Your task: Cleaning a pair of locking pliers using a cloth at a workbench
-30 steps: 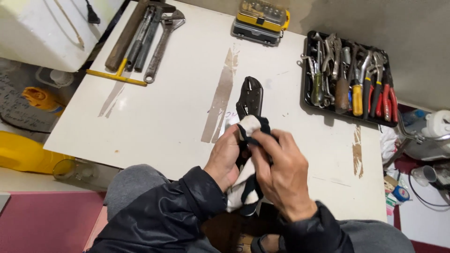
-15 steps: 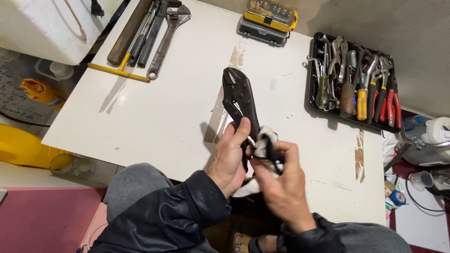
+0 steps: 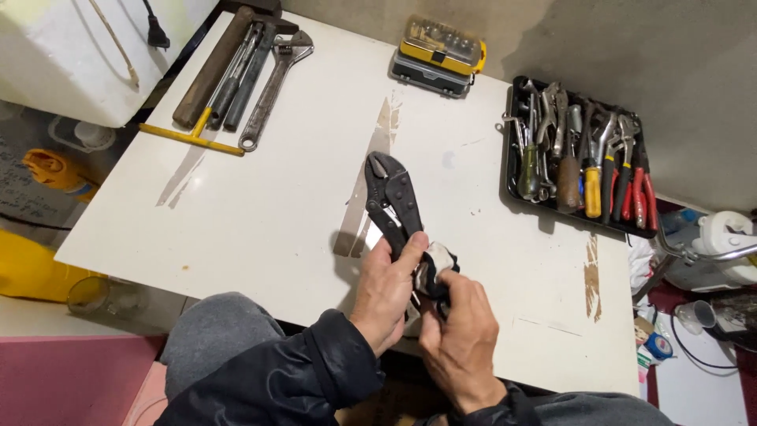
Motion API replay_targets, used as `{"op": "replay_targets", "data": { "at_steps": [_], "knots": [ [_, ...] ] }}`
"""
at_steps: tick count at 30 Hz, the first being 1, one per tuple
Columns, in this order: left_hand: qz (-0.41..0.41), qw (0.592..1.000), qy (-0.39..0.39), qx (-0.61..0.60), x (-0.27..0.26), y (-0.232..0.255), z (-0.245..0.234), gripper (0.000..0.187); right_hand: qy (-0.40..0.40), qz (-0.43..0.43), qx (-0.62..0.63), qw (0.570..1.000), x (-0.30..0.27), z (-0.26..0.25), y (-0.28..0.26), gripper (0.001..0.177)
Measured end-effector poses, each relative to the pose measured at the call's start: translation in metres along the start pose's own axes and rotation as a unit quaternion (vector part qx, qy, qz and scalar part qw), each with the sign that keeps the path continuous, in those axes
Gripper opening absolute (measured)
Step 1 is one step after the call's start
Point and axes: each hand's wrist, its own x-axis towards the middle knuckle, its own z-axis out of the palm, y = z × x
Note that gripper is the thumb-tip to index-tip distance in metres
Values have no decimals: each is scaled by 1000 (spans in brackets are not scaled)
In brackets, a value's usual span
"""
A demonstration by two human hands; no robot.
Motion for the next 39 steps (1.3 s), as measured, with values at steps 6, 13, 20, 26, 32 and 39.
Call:
{"op": "replay_targets", "data": {
  "at_steps": [6, 13, 20, 26, 32, 39],
  "knots": [
    [-12, 993, -111, -44, 5, 0, -7, 46, -109, 299, 285, 904, 12, -23, -14, 23],
    [2, 976, -215, -34, 12, -4, -12, 51, -108, 351, 485, 794, 26, -45, -17, 35],
    [-20, 995, -82, -60, 5, -9, -1, 29, -84, 162, 67, 981, 3, -18, -1, 36],
    [-17, 995, -97, -30, 10, -2, -13, 38, -172, 294, 268, 901, 17, -30, -9, 26],
    [-4, 959, -263, -109, 20, -3, -15, 50, -143, 348, 457, 806, 45, -60, -30, 52],
    [-32, 992, -101, -67, 8, 2, -6, 45, -20, -41, -65, 997, 10, -17, 3, 37]
  ]
}}
